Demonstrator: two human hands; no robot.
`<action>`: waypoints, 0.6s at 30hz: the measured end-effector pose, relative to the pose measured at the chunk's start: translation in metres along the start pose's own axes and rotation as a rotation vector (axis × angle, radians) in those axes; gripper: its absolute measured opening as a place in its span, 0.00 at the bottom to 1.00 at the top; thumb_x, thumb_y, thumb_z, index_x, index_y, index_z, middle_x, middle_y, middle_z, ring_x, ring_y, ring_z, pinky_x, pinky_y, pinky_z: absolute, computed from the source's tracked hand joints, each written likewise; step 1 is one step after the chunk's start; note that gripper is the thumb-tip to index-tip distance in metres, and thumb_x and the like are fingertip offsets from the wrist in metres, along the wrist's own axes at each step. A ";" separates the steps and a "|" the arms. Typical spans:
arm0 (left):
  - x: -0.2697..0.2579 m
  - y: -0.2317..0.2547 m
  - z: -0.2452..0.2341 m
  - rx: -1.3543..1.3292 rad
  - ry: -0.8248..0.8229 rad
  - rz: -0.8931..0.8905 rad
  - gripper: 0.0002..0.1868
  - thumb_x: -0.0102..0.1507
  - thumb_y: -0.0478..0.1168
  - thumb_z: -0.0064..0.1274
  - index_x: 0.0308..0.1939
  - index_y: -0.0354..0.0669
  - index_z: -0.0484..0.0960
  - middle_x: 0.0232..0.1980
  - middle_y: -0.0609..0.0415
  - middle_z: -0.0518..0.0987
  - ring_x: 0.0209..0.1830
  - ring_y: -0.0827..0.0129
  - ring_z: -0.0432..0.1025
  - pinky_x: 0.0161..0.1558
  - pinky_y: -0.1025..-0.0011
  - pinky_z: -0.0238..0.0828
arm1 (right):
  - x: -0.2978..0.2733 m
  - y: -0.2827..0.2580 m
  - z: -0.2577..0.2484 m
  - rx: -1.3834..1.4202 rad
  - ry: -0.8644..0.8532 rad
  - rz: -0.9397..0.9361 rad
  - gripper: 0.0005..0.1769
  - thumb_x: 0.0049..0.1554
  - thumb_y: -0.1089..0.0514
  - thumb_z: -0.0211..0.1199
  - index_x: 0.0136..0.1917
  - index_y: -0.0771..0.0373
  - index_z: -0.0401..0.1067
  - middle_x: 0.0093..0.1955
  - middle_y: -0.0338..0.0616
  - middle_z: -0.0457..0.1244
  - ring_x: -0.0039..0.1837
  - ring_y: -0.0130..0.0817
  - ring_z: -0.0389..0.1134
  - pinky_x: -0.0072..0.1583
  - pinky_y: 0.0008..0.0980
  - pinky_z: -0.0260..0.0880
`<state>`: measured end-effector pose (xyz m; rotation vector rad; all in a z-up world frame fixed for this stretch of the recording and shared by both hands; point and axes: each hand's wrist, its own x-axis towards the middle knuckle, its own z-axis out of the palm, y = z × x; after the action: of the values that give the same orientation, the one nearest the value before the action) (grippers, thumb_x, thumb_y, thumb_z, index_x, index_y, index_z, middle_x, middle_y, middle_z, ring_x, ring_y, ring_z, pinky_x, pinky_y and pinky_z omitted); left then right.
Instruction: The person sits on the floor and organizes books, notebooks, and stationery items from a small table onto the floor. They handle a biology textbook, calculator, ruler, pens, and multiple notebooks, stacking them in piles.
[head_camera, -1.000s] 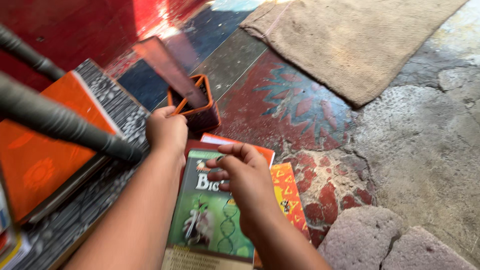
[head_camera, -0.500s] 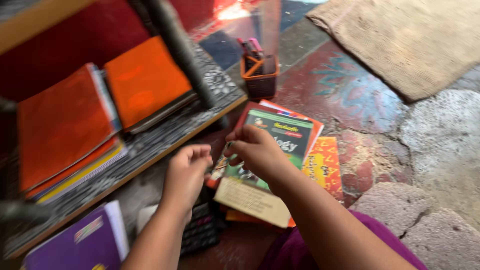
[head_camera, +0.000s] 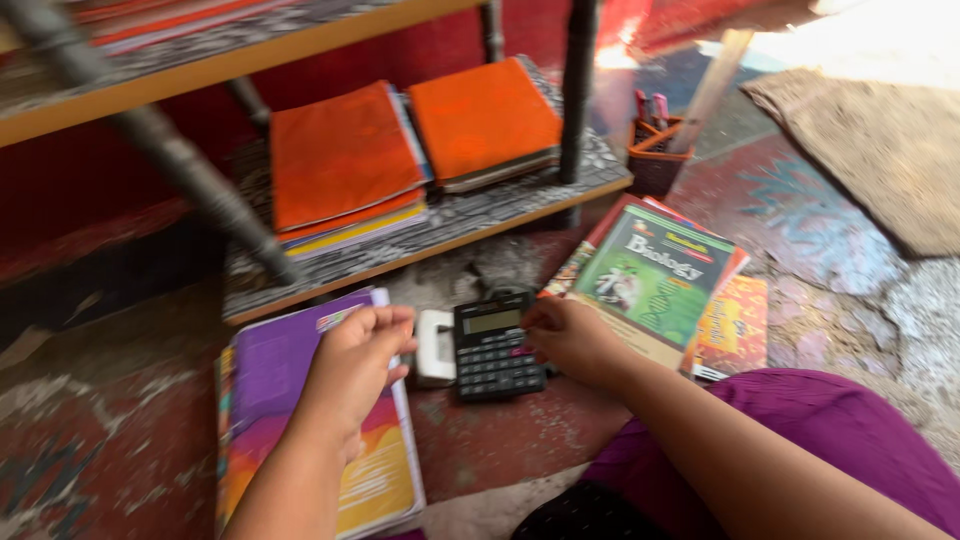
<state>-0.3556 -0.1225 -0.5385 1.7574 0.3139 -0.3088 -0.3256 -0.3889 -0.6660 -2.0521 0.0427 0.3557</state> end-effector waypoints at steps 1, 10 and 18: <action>-0.009 0.003 -0.011 -0.028 0.013 0.024 0.17 0.62 0.39 0.50 0.53 0.41 0.83 0.49 0.58 0.83 0.49 0.73 0.77 0.48 0.69 0.74 | -0.005 0.002 0.009 0.097 -0.010 -0.077 0.13 0.56 0.63 0.61 0.55 0.66 0.74 0.44 0.45 0.71 0.45 0.32 0.74 0.48 0.32 0.75; -0.032 0.042 -0.066 -0.294 0.061 0.227 0.15 0.63 0.42 0.53 0.50 0.39 0.83 0.46 0.56 0.83 0.47 0.72 0.78 0.45 0.71 0.73 | -0.044 -0.027 0.031 0.361 0.077 -0.125 0.12 0.59 0.66 0.55 0.56 0.68 0.72 0.48 0.47 0.71 0.49 0.34 0.74 0.52 0.33 0.74; -0.023 0.066 -0.081 -0.282 0.189 0.392 0.14 0.63 0.41 0.54 0.50 0.38 0.83 0.49 0.55 0.84 0.48 0.70 0.76 0.47 0.72 0.71 | -0.040 -0.138 0.003 0.352 0.249 -0.416 0.11 0.60 0.66 0.55 0.55 0.71 0.73 0.47 0.47 0.71 0.52 0.34 0.73 0.57 0.32 0.73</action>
<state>-0.3496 -0.0574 -0.4541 1.5289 0.1335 0.1774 -0.3398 -0.3236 -0.5393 -1.6908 -0.1579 -0.1583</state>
